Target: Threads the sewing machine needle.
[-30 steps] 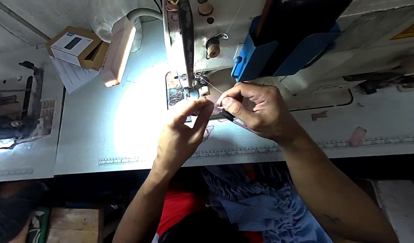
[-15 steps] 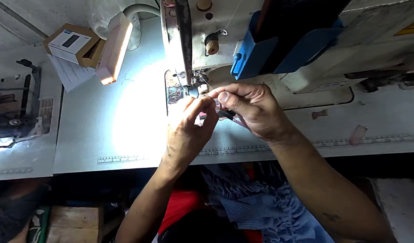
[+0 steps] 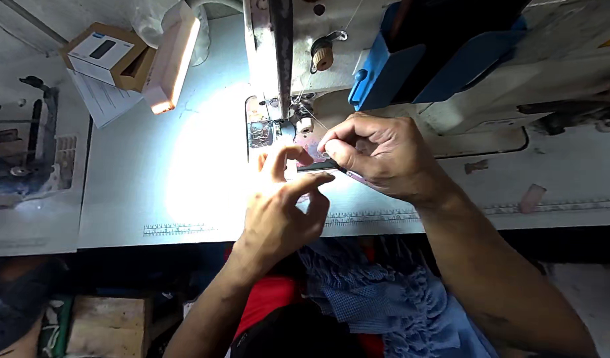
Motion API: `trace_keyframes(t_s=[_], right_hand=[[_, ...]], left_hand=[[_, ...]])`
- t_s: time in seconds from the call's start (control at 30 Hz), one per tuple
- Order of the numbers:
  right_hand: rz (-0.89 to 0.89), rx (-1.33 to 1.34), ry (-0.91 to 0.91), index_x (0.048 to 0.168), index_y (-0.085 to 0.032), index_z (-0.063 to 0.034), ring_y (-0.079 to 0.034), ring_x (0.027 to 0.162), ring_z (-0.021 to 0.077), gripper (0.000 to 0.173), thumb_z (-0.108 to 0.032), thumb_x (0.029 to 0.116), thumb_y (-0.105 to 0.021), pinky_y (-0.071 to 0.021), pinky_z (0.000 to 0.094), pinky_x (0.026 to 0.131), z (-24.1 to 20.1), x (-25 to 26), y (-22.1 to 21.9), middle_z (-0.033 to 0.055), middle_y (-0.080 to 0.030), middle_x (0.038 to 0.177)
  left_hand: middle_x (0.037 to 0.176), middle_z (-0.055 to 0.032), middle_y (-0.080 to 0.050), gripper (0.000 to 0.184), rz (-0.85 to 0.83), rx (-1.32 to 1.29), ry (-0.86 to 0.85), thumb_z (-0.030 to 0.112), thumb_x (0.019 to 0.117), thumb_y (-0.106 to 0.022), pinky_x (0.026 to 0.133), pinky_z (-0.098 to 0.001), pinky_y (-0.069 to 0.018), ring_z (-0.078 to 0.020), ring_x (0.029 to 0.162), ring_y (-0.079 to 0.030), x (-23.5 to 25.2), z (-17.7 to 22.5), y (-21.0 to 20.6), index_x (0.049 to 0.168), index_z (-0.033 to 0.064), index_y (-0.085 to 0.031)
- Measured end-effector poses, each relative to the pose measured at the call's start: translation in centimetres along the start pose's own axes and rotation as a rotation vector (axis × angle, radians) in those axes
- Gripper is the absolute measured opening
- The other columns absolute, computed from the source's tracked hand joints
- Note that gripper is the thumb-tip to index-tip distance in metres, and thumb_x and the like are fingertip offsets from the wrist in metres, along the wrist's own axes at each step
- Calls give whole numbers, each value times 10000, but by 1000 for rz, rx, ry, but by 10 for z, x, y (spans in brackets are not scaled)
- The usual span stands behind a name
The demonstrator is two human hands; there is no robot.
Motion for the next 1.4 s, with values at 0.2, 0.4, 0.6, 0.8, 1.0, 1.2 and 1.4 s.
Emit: trace_keyframes(t_s=[0.2,0.4,0.6,0.8,1.0,1.2,1.4], right_hand=[[-23,37,-14,977,-738,-93,-627,801,6,93,-131,965,-653,-525,144,704,0,1,2,-41,-683,890],[-50,67,28,989,-760,-80,-624,837,22,139,-123,947,-634,-522,159,727,5,-1,4,-33,-686,902],[-80,-85,118,987,-777,-101,-603,885,36,160,-153,947,-631,-498,192,794,3,-1,7,-43,-680,886],[-107,-210,241,993,-798,-106,-593,963,122,175,-182,931,-653,-467,294,860,-4,-2,3,-8,-673,908],[-70,-207,248,986,-792,-79,-592,919,92,173,-138,942,-636,-479,256,834,-4,-3,6,1,-661,904],[-29,-149,233,1033,-792,-62,-604,961,90,158,-105,956,-661,-494,231,853,-5,-5,3,20,-671,961],[-19,-232,271,1035,-802,-61,-650,988,122,152,-106,962,-677,-520,288,926,-8,-7,5,49,-718,995]], left_hand=[[1181,-50,-614,275,109,-179,186,199,943,-741,833,-265,-498,-125,1018,-569,9,-12,-9,1211,141,-771],[1059,34,-606,98,81,-314,304,287,919,-770,807,-277,-435,-105,1018,-545,12,-25,-13,950,195,-787],[1208,-6,-658,283,11,-378,221,207,921,-746,844,-275,-531,-110,1084,-622,10,-26,-1,1175,110,-667],[1067,-69,-723,397,-182,-901,390,131,1013,-621,706,-233,-579,-109,831,-687,14,-22,-15,1395,46,-562],[839,28,-699,142,238,-470,366,186,1014,-666,514,-166,-484,-35,618,-602,14,-34,5,1100,103,-743],[1260,-41,-692,491,-65,-745,321,61,928,-744,559,-184,-545,-62,732,-651,12,-24,-11,1405,84,-630],[853,-6,-729,119,-3,-552,325,118,995,-680,512,-183,-514,-55,610,-625,8,-29,-4,1064,59,-758]])
Point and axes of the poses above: each hand's wrist, its own x-axis towards the middle knuckle, its own y-axis out of the back of the hand, z = x × y, the point moved 4 cm from there along x, towards the middle knuckle
